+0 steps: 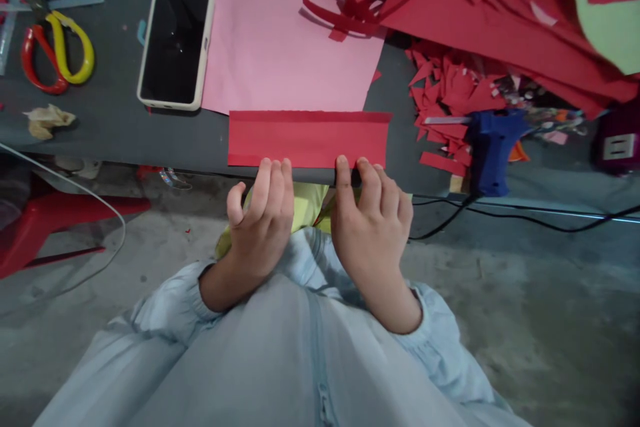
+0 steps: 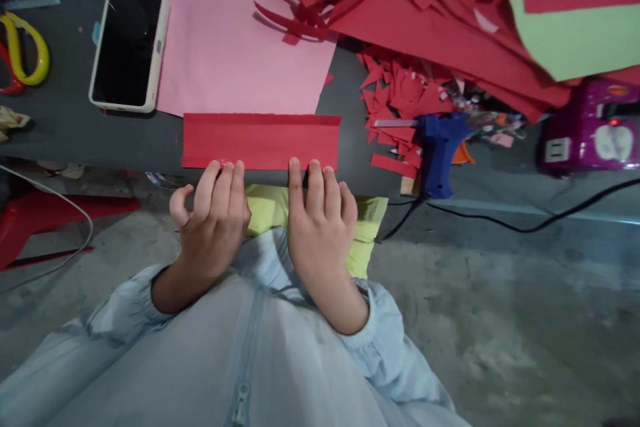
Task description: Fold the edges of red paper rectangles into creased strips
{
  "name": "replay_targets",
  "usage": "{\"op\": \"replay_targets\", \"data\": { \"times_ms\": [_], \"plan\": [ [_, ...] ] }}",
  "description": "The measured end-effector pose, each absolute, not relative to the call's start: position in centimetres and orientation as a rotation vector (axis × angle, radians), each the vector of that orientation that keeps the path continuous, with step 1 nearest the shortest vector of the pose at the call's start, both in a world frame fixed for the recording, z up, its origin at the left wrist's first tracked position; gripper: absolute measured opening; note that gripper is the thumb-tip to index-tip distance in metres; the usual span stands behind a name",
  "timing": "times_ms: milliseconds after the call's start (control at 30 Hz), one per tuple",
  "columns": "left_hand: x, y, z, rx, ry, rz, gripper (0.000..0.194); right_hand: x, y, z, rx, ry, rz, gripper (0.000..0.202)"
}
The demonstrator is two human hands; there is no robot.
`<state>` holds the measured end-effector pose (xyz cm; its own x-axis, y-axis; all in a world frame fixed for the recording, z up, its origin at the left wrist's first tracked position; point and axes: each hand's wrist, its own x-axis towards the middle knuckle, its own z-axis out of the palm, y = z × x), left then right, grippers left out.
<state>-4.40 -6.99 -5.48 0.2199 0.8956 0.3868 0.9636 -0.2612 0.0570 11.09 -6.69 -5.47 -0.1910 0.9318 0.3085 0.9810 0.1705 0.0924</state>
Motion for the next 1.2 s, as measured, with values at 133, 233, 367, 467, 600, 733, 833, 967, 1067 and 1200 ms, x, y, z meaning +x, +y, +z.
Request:
{"op": "replay_targets", "data": {
  "times_ms": [133,233,367,467,600,733,833,967,1067,1200],
  "plan": [
    [-5.1,-7.1,-5.5,-2.316,-1.769,-0.551,0.057,11.1,-6.7,-5.6,-1.876,-2.243,-0.354,0.048],
    [-5.2,-7.1,-5.4,-2.324,-1.829,-0.571,0.056,11.2,-6.8,-5.7,-1.893,-2.242,-0.302,0.05],
    [-5.1,-7.0,-5.6,-2.302,-1.866,-0.524,0.055,11.2,-6.8,-5.8,-1.905,-2.239,-0.308,0.05],
    [-5.1,-7.0,-5.7,-2.262,-1.844,-0.481,0.054,11.2,-6.8,-5.8,-1.894,-2.24,-0.354,0.049],
    [-5.1,-7.0,-5.4,-2.279,-1.859,-0.513,0.054,11.2,-6.8,-5.8,-1.885,-2.24,-0.351,0.05],
    [-5.2,-7.1,-4.9,-2.316,-1.896,-0.539,0.055,11.3,-6.8,-5.8,-1.891,-2.231,-0.317,0.051],
    [-5.2,-7.1,-4.7,-2.335,-1.891,-0.528,0.054,11.2,-6.8,-5.7,-1.869,-2.244,-0.379,0.048],
    [-5.2,-7.1,-4.7,-2.294,-1.839,-0.471,0.052,11.2,-6.7,-5.6,-1.858,-2.258,-0.467,0.045],
    [-5.2,-7.2,-4.8,-2.255,-1.826,-0.426,0.051,11.2,-6.7,-5.6,-1.859,-2.249,-0.463,0.045],
    [-5.4,-7.3,-5.3,-2.231,-1.849,-0.397,0.054,11.3,-6.8,-5.7,-1.885,-2.228,-0.363,0.048]
  ]
}}
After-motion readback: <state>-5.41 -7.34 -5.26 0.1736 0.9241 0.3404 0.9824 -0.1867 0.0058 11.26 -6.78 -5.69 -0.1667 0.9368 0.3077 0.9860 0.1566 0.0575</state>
